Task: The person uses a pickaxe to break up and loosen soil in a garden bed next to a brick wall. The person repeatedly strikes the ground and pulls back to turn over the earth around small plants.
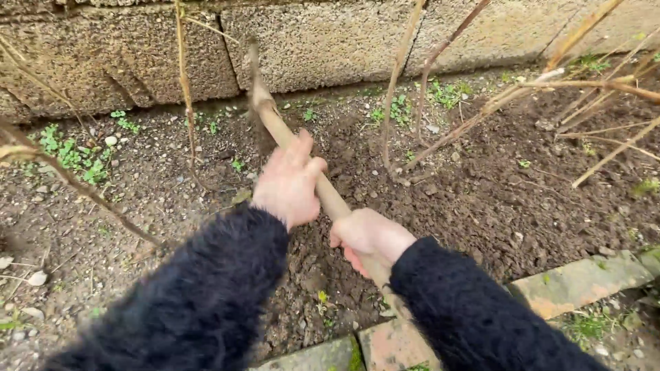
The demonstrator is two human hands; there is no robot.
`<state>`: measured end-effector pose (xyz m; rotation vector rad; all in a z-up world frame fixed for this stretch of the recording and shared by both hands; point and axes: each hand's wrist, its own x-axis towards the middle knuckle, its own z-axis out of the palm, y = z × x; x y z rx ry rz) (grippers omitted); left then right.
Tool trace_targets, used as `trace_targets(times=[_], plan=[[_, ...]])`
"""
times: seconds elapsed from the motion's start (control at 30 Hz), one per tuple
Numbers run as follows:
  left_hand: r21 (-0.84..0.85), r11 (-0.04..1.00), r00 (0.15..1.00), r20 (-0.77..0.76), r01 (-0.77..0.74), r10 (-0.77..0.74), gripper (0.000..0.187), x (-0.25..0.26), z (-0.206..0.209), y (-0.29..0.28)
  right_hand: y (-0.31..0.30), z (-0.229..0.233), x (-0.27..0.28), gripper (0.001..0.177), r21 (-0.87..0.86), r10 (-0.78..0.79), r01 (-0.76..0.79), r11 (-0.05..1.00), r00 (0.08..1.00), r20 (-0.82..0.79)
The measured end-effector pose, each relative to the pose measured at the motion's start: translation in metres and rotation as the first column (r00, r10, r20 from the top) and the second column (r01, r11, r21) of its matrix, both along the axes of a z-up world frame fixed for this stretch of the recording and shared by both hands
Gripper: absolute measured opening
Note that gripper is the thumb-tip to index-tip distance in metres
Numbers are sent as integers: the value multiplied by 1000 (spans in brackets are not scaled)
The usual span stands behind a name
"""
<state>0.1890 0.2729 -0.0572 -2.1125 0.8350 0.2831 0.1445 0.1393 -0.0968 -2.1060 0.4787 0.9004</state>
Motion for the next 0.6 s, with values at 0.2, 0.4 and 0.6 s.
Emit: trace_targets(times=[0.2,0.4,0.6], plan=[[-821,540,975,-79,-183,210,32,32,-131,-13,-29,-40,-34,21,-16,28,-28,999,999,42],[-798,567,977,-130,-204,168,37,18,-120,-11,-27,1,-55,35,-212,89,-93,973,996,-28],[-777,630,997,34,-19,72,30,53,-110,-7,-22,36,-37,41,-175,70,-56,983,995,73]])
